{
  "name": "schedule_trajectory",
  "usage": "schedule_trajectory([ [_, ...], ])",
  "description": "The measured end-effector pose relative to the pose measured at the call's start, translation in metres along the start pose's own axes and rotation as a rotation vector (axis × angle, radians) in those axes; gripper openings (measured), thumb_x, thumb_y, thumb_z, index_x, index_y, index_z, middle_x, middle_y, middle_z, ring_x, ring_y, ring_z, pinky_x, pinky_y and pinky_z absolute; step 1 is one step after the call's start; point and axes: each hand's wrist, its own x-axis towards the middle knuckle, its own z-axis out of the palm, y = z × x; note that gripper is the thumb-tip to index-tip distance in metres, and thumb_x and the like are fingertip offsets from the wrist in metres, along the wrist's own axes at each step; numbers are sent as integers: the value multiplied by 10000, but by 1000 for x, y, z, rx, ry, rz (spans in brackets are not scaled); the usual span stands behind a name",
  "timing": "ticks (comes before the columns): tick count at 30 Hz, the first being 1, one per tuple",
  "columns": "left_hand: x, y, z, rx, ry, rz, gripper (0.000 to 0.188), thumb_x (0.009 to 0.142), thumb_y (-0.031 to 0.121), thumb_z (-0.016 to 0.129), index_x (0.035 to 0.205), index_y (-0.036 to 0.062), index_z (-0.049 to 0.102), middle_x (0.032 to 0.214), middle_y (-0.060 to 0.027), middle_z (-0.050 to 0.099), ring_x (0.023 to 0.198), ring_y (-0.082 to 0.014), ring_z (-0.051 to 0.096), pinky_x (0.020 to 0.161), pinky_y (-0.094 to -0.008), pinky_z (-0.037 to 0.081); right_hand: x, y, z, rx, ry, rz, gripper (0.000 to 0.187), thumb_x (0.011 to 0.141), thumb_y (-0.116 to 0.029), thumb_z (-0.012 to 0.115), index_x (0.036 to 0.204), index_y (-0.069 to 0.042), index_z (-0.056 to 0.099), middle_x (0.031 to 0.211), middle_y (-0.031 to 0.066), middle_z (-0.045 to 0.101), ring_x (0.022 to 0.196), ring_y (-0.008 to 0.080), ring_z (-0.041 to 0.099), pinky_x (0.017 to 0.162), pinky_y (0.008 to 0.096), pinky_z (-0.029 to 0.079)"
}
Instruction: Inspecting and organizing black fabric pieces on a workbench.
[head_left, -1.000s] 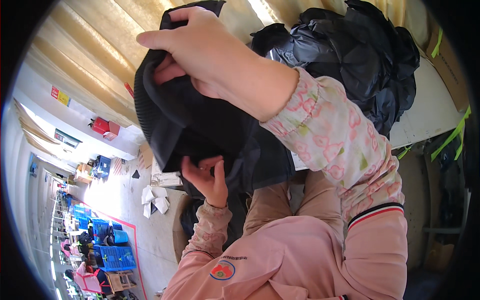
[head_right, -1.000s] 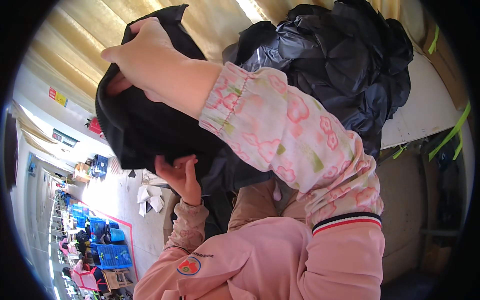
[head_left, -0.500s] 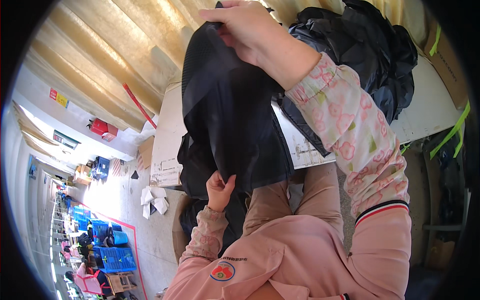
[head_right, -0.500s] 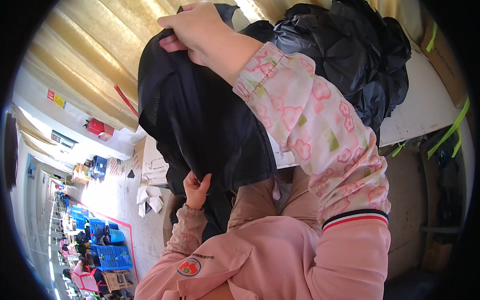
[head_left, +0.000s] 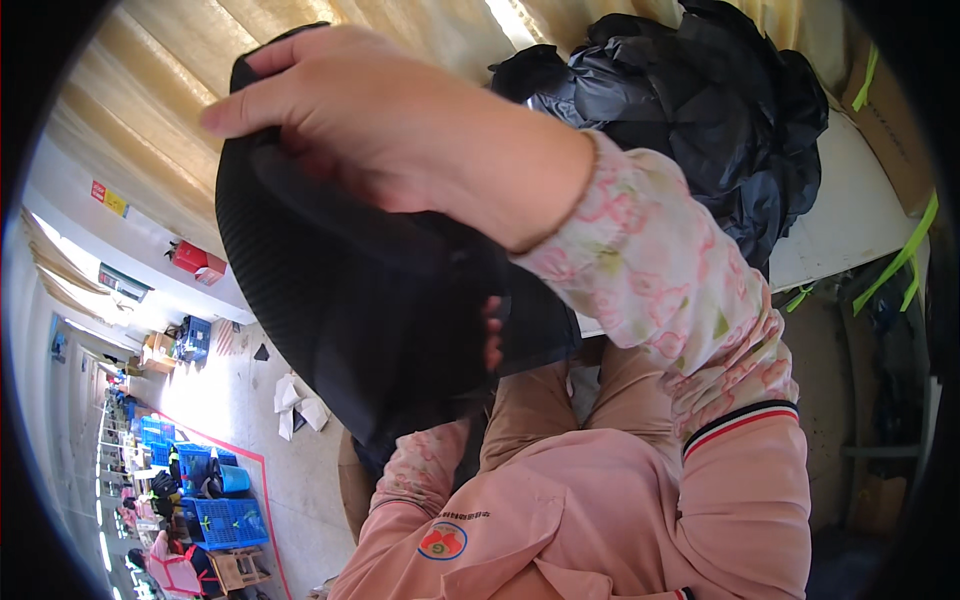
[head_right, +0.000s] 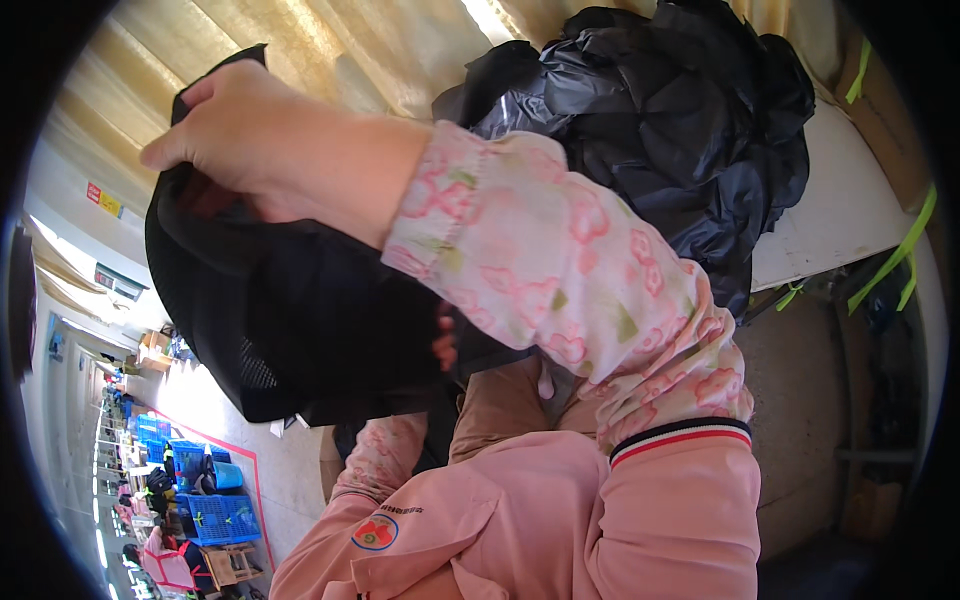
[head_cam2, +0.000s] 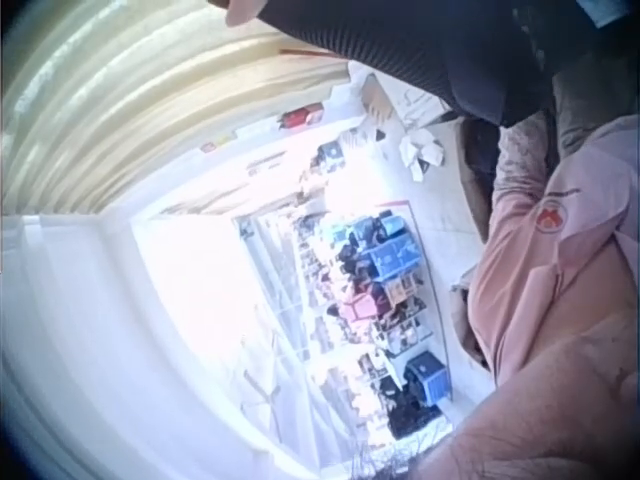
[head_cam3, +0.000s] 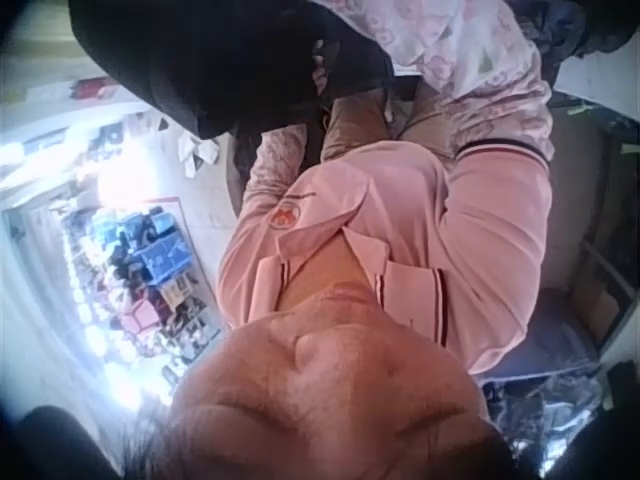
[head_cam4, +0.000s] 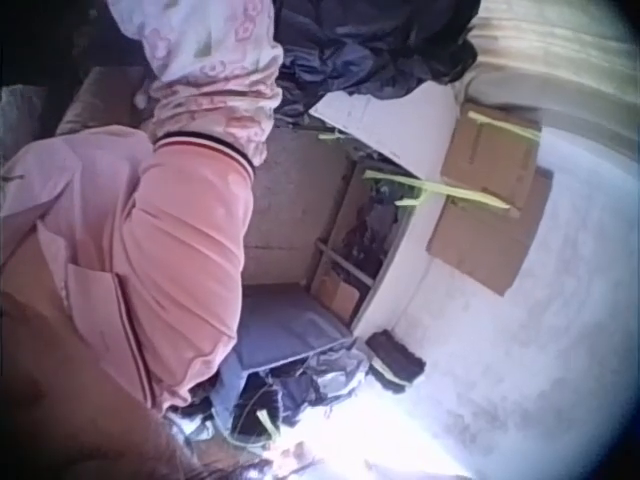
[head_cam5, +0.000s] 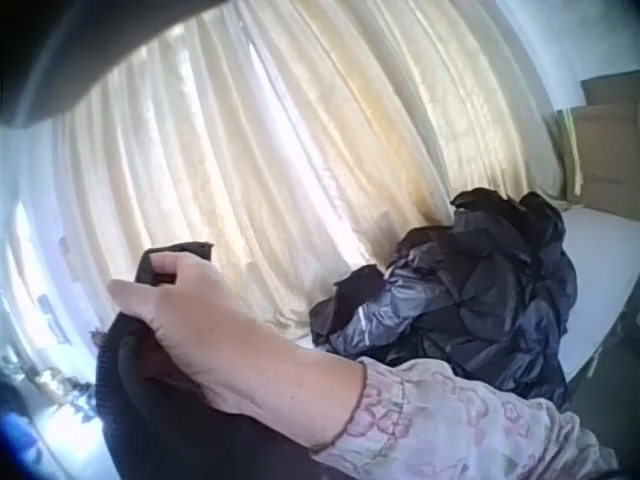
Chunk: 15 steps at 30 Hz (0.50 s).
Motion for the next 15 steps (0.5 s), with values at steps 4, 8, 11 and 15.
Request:
schedule_trajectory([
  [4,-56,76,18,499,549,351,490,979,302,602,1388,48,512,1231,-96,649,1105,-239,632,1010,-428,487,-24,-20,-58,-424,-9,-44,643,804,-275,805,1319,13,551,908,14,649,635,70,560,475,185,385],
  [8,-132,146,34,1076,1097,607,403,951,196,667,1297,19,563,1172,-112,664,1049,-243,654,935,-386,526,-63,27,-162,-683,46,162,594,864,-164,725,1369,-13,451,948,50,663,673,69,608,446,204,416],
  [11,-170,179,9,1498,1247,464,395,903,202,720,1222,7,596,1148,-112,670,1001,-242,666,877,-360,543,-111,140,-218,-747,251,312,592,857,-99,693,1374,-60,408,922,94,657,644,135,619,457,289,470],
  [15,-172,177,-33,2059,1707,123,585,798,260,816,1243,-28,568,1048,-195,673,969,-315,652,878,-391,516,-180,262,-261,-1131,406,453,608,838,-122,728,1354,-34,419,801,133,610,653,244,641,573,355,510],
])
